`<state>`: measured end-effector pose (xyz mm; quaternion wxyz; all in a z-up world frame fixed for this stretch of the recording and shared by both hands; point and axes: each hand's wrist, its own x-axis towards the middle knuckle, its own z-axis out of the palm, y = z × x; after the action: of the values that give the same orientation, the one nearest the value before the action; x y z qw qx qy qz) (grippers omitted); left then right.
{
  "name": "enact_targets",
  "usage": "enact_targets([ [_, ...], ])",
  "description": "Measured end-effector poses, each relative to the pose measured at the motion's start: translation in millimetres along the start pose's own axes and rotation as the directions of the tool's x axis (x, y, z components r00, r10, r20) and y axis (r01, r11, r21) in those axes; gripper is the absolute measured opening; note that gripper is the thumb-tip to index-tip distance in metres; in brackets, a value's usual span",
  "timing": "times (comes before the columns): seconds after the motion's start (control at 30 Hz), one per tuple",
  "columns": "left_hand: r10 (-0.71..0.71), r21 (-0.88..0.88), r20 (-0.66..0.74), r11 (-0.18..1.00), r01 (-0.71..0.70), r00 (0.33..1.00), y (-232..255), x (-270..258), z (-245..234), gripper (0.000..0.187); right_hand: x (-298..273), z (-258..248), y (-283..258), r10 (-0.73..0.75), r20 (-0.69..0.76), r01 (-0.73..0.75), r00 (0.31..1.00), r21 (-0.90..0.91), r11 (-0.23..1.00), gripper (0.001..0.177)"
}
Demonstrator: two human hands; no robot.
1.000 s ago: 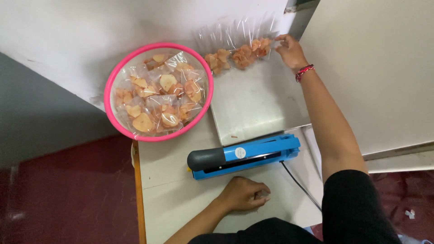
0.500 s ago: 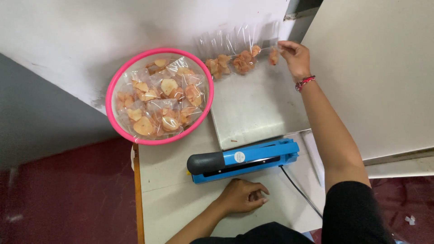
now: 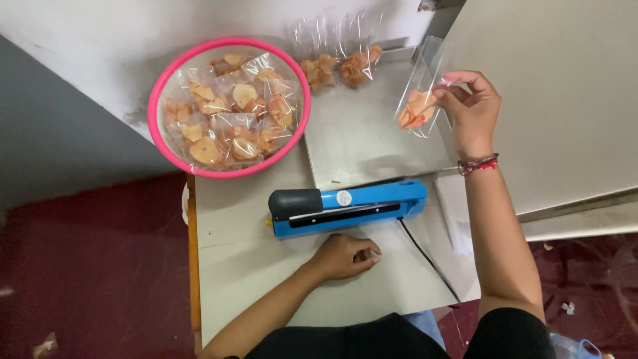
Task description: Sealing small plastic bags containing snacks using a manual impulse sealer on a tabletop.
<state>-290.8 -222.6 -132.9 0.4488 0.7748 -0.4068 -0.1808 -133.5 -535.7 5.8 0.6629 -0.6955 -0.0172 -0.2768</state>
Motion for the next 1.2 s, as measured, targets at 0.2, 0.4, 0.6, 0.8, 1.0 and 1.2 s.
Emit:
enact_targets([
  [0.2, 0.005, 0.020, -0.015, 1.000, -0.005, 1.000, 2.9, -1.3, -0.9, 0.016, -24.8, -2.7, -14.2, 0.014, -0.013, -0.014, 1.000, 0.019, 1.000, 0.022],
  [0.4, 0.017, 0.037, -0.010, 0.999, -0.017, 1.000, 3.2, -2.5, -1.7, 0.016, -34.1, -6.4, -14.0, -0.011, 0.007, 0.011, 1.000, 0.046, 0.999, 0.022],
  [0.6, 0.055, 0.054, -0.030, 0.997, -0.053, 0.998, 2.1, -4.7, -0.6, 0.017, -58.8, 10.0, -48.7, -0.073, 0.026, 0.072, 0.997, 0.044, 0.996, 0.015],
  [0.8, 0.084, 0.033, -0.075, 0.996, -0.082, 0.994, 9.3, -4.4, -1.9, 0.027, -87.4, 7.6, -51.7, -0.041, 0.021, 0.038, 0.999, 0.115, 0.993, 0.015],
  [1.0, 0.175, -0.050, -0.302, 0.979, -0.198, 0.937, -5.5, -4.7, 7.9, 0.020, -126.4, 0.6, -45.3, -0.071, -0.114, 0.101, 0.991, 0.284, 0.953, 0.011],
  [1.2, 0.187, -0.098, -0.300, 0.969, -0.225, 0.935, 12.5, -3.5, 3.8, 0.035, -173.1, 8.9, -65.4, -0.068, -0.074, 0.087, 0.995, 0.294, 0.952, 0.016],
])
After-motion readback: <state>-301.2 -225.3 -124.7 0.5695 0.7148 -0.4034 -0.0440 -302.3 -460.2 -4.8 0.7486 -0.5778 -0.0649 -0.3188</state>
